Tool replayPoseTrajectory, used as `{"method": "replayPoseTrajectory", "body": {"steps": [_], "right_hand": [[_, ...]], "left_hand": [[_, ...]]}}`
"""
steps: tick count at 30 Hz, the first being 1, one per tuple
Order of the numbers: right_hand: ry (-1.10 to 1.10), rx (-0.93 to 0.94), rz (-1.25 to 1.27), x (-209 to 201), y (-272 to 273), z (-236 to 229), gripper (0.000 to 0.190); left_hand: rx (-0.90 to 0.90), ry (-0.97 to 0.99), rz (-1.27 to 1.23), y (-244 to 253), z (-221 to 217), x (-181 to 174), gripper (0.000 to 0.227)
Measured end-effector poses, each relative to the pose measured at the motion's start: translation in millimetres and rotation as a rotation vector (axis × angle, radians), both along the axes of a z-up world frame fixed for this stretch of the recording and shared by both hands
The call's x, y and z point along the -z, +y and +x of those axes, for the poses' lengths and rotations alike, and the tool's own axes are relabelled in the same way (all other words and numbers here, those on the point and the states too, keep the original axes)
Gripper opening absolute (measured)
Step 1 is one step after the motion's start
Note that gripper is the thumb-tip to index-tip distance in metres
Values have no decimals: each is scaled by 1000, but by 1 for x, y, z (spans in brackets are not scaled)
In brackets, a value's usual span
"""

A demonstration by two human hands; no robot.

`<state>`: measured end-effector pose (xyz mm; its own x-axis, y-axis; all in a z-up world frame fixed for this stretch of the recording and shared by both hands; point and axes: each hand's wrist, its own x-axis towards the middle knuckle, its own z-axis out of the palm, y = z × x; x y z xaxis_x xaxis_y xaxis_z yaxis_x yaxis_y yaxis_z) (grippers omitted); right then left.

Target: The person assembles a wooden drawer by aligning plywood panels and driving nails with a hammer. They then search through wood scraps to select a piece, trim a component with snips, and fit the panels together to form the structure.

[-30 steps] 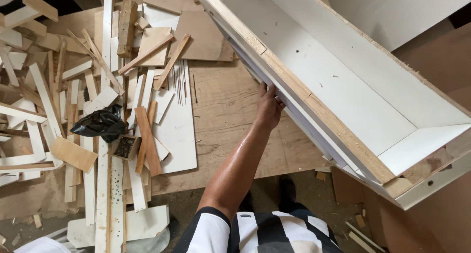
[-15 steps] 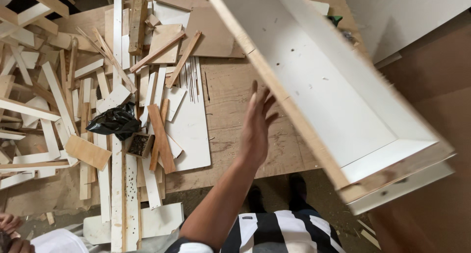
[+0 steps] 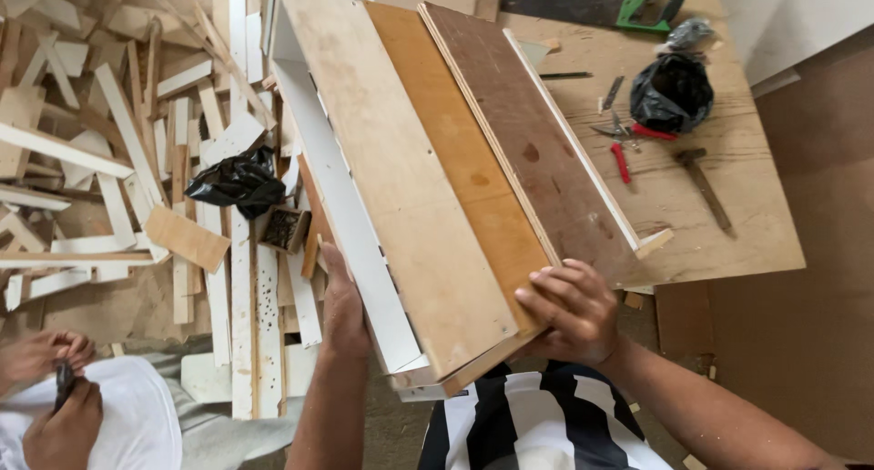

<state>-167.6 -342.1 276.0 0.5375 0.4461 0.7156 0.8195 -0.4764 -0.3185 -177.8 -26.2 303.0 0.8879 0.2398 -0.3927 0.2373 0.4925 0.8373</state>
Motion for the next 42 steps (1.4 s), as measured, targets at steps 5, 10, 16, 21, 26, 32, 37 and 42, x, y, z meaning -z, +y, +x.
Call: {"method": "replayPoseTrajectory", "body": {"steps": [5,10,16,21,26,32,37,42], "right_hand": [[169,-92,-72,38,11,9,69],[422,371,-123,118,-31,78,64],[1258,420,-265,176,-73,141,82],[1545,357,-310,183,-46,131,69],[1288,287,-106,180,-48,124,55],[1178,397,-106,179,-73,140,43],[1122,438,-50,174,-76,153,38],[1157,522,-82,173,-62,158,38]], "left_hand": [[11,-76,57,37,-22,38,96],[34,64,24,85,-34,101,110],[117,233,70,121,-41,162,121],[105,346,19,129,-35,187,132],[162,457,80,130,-30,204,140],[208,426,-188,124,16,254,127],[141,448,-131,124,67,287,103],[38,489,-109,125,95,296,97]]}}
